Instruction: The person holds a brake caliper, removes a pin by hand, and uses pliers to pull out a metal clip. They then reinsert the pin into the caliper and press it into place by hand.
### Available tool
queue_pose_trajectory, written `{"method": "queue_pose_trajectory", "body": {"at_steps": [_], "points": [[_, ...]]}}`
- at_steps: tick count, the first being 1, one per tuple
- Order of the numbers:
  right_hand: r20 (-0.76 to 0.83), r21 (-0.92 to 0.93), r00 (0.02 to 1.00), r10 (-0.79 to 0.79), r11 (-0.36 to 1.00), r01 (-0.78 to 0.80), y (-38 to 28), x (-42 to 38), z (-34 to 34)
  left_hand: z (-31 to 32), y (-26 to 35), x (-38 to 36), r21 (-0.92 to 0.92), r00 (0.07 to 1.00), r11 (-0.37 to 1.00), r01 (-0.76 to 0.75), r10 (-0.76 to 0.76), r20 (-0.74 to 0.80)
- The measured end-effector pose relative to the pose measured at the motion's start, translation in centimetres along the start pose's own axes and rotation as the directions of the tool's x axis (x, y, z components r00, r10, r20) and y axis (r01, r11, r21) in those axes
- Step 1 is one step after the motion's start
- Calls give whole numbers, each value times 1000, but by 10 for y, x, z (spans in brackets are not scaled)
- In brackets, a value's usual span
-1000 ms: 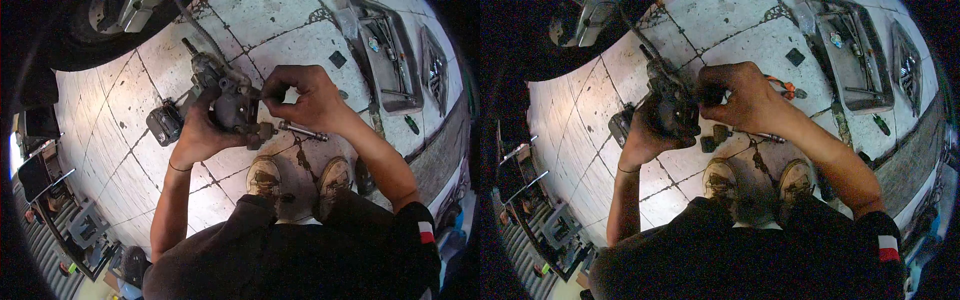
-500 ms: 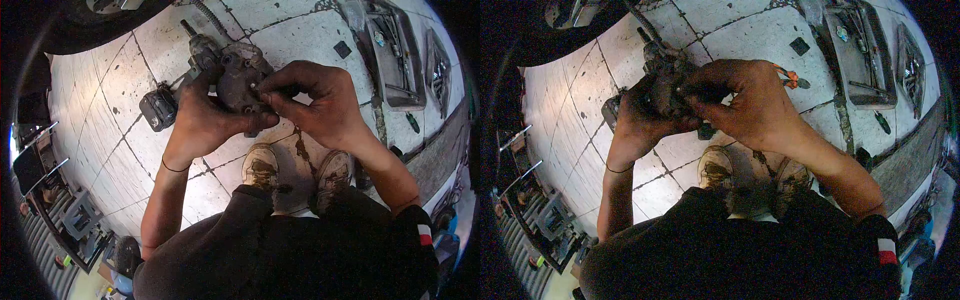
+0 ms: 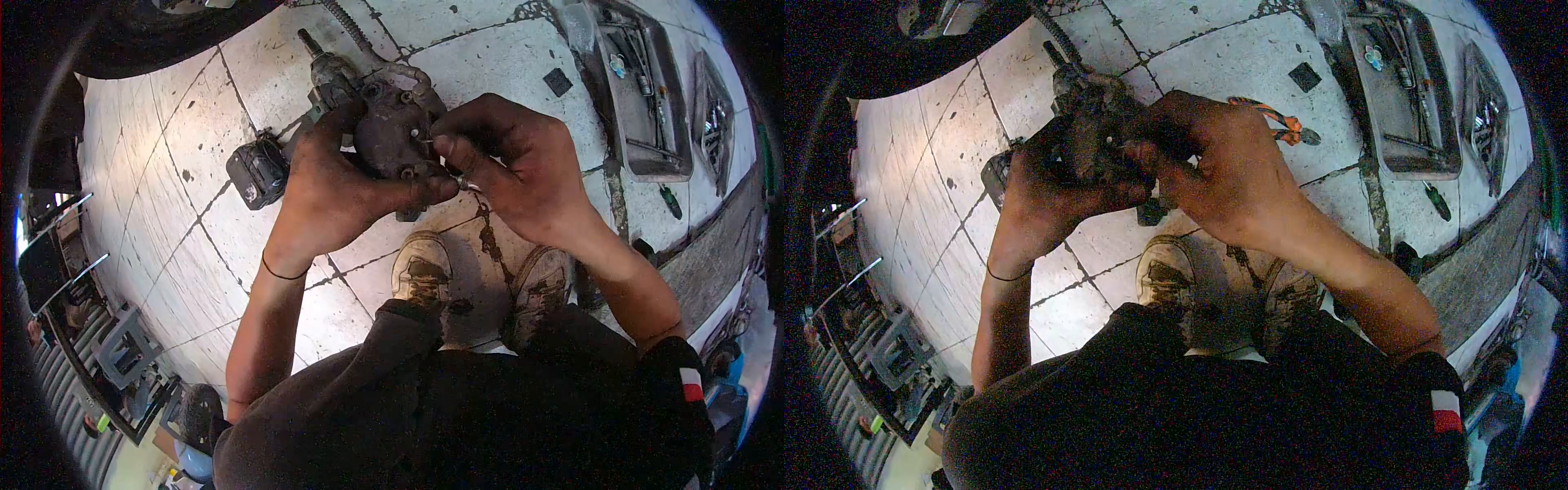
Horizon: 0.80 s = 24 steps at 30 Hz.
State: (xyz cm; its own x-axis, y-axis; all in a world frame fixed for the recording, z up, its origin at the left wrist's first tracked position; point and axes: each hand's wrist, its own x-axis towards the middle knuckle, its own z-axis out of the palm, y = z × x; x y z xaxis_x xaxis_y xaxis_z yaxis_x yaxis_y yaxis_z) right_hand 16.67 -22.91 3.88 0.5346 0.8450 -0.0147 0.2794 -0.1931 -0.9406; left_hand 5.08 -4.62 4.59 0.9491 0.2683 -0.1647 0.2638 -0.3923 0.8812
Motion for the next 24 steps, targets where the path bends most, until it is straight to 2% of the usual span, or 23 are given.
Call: {"method": "queue_pose_trajectory", "body": {"at_steps": [2,4,13,16,17,19,21,23,24], "points": [[-10,25,999,44,999,-43,0,-1,1,-1,5,-1,-3,999,999,37,-37,3],[-58,97,998,2,995,3,3,-3,5,-1,6,-1,-7,997,997,73,-73,7],[-67,-16,993,93,995,-95,-2,-3,7,0,5,-1,-60,997,996,72,-71,15],[-45,-3,987,155,988,-155,-4,-2,5,1,2,-3,-3,999,999,43,-43,-12],[-45,-4,987,155,988,-155,-2,-1,7,2,0,-2,-21,1000,1000,15,-15,-24],[-165,130,981,98,989,-77,6,-1,13,3,3,-2,-38,999,999,-14,13,-37],[-159,112,981,112,989,-95,2,-1,12,0,12,-1,-65,998,996,65,-65,8],[-154,94,980,126,989,-113,0,-2,13,2,9,-2,-65,998,996,56,-56,-4],[-192,87,978,85,994,-69,0,-3,16,3,7,-2,-65,999,997,47,-48,-15]]}}
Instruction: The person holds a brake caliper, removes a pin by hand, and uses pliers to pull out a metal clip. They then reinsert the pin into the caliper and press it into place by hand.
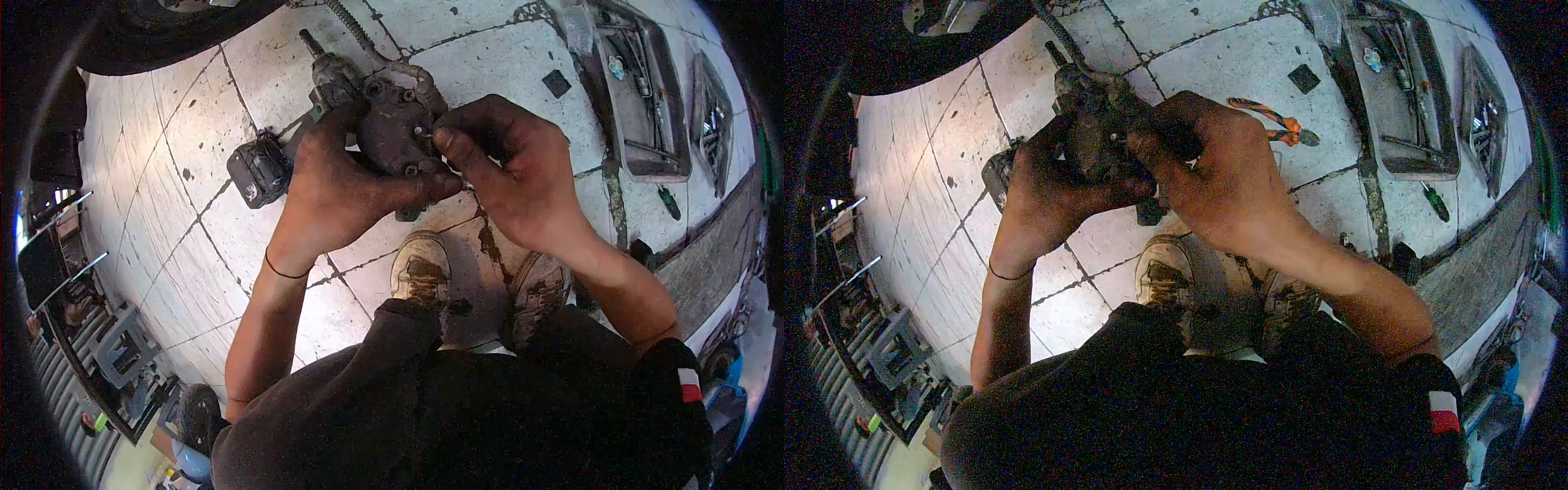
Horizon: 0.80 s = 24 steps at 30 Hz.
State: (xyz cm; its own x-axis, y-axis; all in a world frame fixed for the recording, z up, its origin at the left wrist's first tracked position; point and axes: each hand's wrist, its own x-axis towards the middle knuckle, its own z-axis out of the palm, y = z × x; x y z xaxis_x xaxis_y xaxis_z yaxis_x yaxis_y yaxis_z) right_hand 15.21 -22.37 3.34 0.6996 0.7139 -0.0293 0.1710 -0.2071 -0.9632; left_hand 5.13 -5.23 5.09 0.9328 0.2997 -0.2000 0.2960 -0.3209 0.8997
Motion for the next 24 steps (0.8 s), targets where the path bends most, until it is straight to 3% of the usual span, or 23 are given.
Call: {"method": "queue_pose_trajectory", "body": {"at_steps": [2,4,7,11,14,19,22,24], "points": [[-34,-1,998,-44,999,44,1,-1,1,0,-3,1,18,1000,1000,-23,23,-2],[9,-136,986,-167,977,167,4,0,-2,-1,-2,0,38,999,998,-46,46,-5],[92,-59,966,-244,967,249,11,6,-8,-2,0,0,-4,999,1000,27,-27,22],[127,-5,960,-248,968,251,15,14,-15,-1,-3,0,5,1000,1000,-11,11,7],[250,-166,955,-157,965,202,8,18,-22,1,-3,0,-17,1000,1000,-26,26,0],[205,-344,908,-366,841,417,9,20,-18,2,2,0,-17,1000,1000,-5,5,6],[288,-418,890,-354,790,450,2,23,-24,5,4,0,-15,1000,1000,22,-22,3],[302,-415,907,-293,816,402,-4,26,-24,9,-1,-2,124,994,991,-43,56,-97]]}}
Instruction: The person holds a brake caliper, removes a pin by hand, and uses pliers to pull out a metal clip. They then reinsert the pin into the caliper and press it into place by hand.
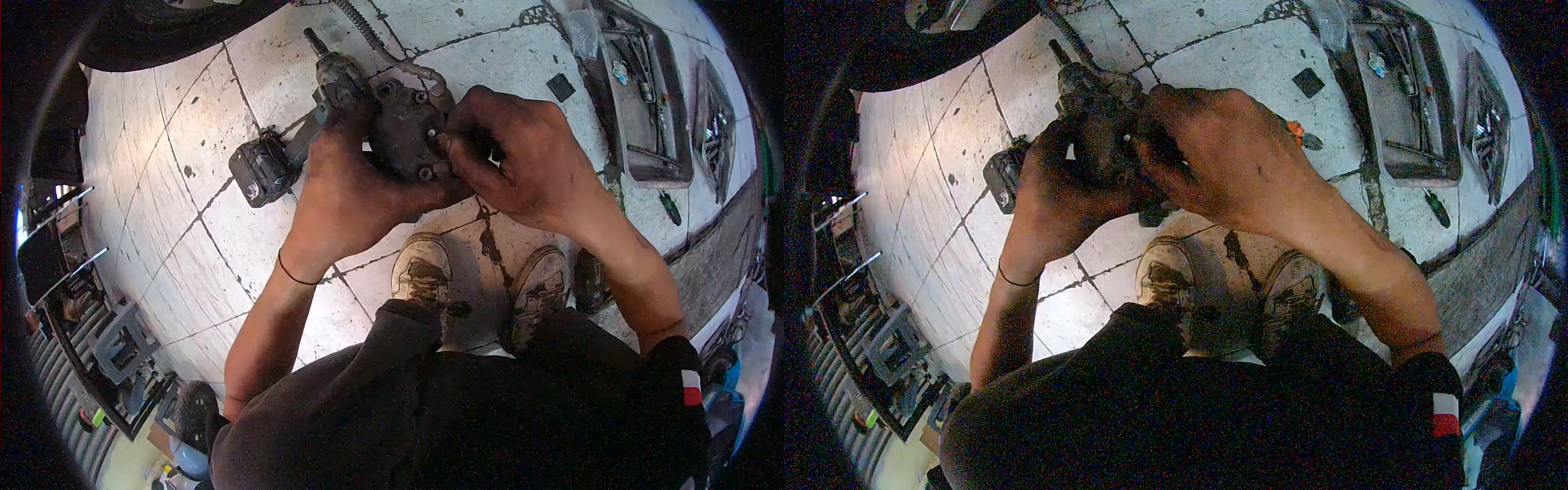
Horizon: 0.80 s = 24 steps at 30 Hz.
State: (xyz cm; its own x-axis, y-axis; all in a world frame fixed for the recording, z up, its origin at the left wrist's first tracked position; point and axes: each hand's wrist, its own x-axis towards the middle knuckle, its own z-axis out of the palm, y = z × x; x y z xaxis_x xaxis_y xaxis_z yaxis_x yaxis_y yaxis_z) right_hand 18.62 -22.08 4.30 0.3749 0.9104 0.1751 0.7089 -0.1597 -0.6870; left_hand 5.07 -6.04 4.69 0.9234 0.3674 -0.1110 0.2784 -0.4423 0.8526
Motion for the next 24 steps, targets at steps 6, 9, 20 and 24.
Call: {"method": "queue_pose_trajectory", "body": {"at_steps": [6,9,20,24], "points": [[94,48,989,115,992,-120,-7,3,-8,3,3,2,70,996,995,-77,80,-33],[77,93,982,174,979,-181,-9,1,-4,2,6,2,22,1000,1000,-21,21,-7],[98,445,936,337,827,-344,-5,-12,4,1,-1,0,-28,999,999,-22,22,-26],[149,614,951,271,728,-304,10,-17,10,-1,4,1,-43,1000,999,0,0,9]]}}
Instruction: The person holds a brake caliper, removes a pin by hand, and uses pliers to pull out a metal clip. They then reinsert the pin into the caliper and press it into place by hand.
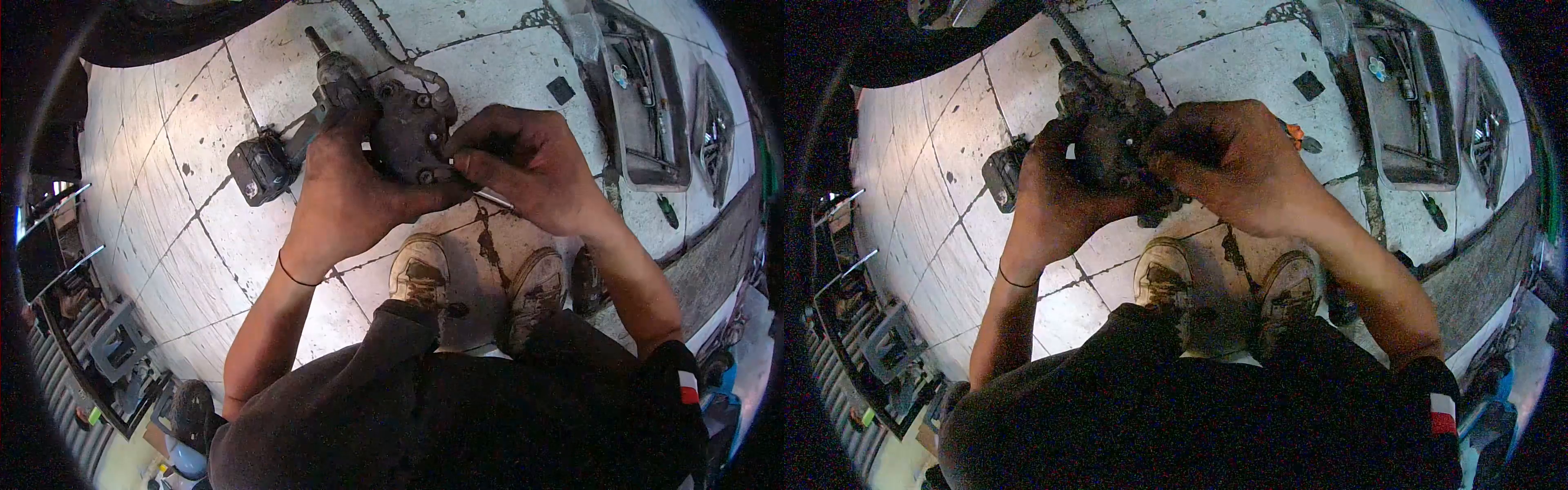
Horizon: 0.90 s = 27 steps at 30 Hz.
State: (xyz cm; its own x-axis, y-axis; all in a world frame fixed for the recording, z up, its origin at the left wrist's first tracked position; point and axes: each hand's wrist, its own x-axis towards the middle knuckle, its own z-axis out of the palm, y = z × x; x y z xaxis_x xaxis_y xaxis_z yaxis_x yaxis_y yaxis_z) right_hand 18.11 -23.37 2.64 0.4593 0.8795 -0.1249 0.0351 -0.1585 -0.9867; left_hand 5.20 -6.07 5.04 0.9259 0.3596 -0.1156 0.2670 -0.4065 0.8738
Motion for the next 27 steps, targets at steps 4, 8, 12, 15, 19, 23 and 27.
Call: {"method": "queue_pose_trajectory", "body": {"at_steps": [4,8,12,15,19,23,27], "points": [[-73,-107,996,55,992,-63,31,15,-22,-7,-5,-3,-77,997,994,75,-72,41],[-72,-354,964,258,897,-266,76,20,-50,-23,-6,-6,4,989,995,99,-99,110],[-53,-671,995,81,736,-96,138,6,-45,-32,-8,-7,62,977,986,155,-163,138],[-12,-784,998,-56,620,25,151,10,-24,-33,-10,-8,55,979,991,124,-131,155],[15,-849,983,-184,517,110,163,30,-1,-31,-7,-3,-63,960,975,212,-196,200],[97,-906,978,-186,390,164,156,37,5,-30,-8,-1,-189,949,945,265,-221,227],[277,-954,957,-87,97,285,148,49,6,-35,-2,2,-95,957,979,178,-150,248]]}}
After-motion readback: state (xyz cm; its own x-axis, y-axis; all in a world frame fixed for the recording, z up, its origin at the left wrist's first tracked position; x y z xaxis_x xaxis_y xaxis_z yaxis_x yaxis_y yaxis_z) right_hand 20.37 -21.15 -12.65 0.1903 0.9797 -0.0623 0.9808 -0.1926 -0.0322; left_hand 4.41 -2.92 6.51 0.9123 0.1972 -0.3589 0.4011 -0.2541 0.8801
